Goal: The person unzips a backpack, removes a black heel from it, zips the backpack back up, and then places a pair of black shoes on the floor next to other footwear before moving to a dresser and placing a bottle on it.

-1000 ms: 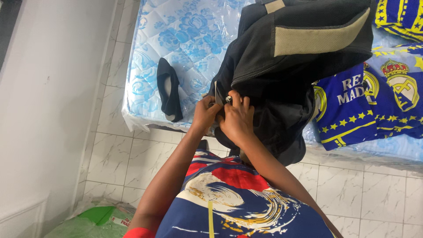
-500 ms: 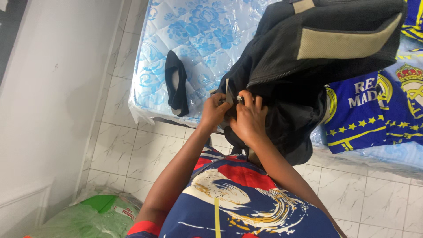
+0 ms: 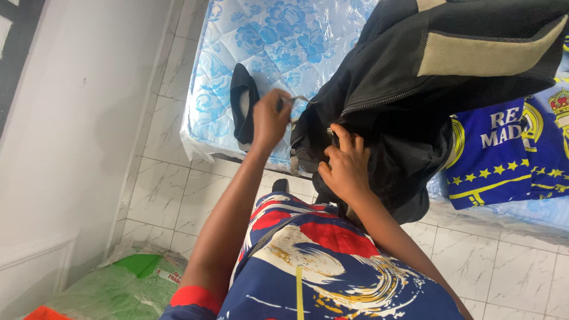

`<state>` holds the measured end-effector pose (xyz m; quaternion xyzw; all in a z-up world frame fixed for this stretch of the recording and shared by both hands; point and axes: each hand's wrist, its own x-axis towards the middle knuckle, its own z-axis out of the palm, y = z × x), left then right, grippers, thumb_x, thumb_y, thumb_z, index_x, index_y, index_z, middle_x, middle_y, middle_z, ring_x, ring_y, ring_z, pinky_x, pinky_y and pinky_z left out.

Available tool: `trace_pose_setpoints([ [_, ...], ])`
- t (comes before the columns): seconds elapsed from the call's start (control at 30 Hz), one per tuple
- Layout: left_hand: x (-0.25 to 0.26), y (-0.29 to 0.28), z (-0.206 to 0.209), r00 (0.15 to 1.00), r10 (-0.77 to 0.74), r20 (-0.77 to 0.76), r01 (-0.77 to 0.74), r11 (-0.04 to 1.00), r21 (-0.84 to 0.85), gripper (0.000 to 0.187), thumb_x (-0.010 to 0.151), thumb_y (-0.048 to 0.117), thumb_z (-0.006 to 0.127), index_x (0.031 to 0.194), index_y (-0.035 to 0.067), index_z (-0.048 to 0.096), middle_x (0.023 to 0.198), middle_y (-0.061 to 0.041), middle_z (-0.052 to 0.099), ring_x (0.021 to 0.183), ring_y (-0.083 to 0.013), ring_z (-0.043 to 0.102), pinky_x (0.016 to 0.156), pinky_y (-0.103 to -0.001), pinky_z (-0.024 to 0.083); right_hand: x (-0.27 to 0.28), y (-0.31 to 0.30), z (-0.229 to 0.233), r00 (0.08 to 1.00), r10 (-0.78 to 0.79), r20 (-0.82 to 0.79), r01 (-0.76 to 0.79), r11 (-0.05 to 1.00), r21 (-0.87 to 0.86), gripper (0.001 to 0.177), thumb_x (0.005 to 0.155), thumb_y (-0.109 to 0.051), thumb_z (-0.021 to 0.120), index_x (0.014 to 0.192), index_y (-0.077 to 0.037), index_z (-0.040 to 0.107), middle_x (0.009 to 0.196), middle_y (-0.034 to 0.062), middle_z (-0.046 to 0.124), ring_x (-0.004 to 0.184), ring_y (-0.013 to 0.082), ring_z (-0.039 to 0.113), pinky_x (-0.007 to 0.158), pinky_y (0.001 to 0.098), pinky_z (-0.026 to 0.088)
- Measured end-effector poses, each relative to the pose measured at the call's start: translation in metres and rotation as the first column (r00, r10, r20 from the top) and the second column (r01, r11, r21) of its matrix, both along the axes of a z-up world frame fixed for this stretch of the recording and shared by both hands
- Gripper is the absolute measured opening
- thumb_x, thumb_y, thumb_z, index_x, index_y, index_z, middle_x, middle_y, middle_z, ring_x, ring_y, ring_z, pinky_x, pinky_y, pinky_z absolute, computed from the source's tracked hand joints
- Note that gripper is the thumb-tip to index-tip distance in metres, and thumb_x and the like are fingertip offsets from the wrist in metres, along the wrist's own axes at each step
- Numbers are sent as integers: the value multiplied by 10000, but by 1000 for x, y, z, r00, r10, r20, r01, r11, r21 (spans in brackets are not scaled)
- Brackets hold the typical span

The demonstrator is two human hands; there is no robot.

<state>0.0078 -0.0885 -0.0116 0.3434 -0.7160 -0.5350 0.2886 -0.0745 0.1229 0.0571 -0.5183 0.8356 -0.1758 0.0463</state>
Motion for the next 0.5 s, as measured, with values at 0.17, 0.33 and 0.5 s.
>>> trace_pose_setpoints([
  [0.17,1,-11,6,801,228,554,320,620,-717,203,787,37,696,973,114,710,1107,-140,652,1143,-365,560,1023,-571,393,-9,12,2,983,150,106,-108,940,-323,136,911,-85,661,985,9,727,1503,119,553,1153,385,598,1066,548,445],
  [0.33,13,45,28,989,117,93,-29,761,-648,405,782,61,697,1186,39,680,1261,-204,568,1182,-405,490,952,-539,361,-14,-5,5,996,57,73,-30,944,-329,145,907,-42,639,1016,24,709,1262,109,670,1029,330,667,919,422,555],
  [0.5,11,77,27,996,-56,68,83,853,-516,270,846,70,722,1111,117,708,1243,-57,615,1191,-313,537,999,-458,407,-20,-33,1,987,-69,-147,52,992,-116,92,888,-37,712,975,-12,709,1049,160,681,938,344,677,762,409,573],
])
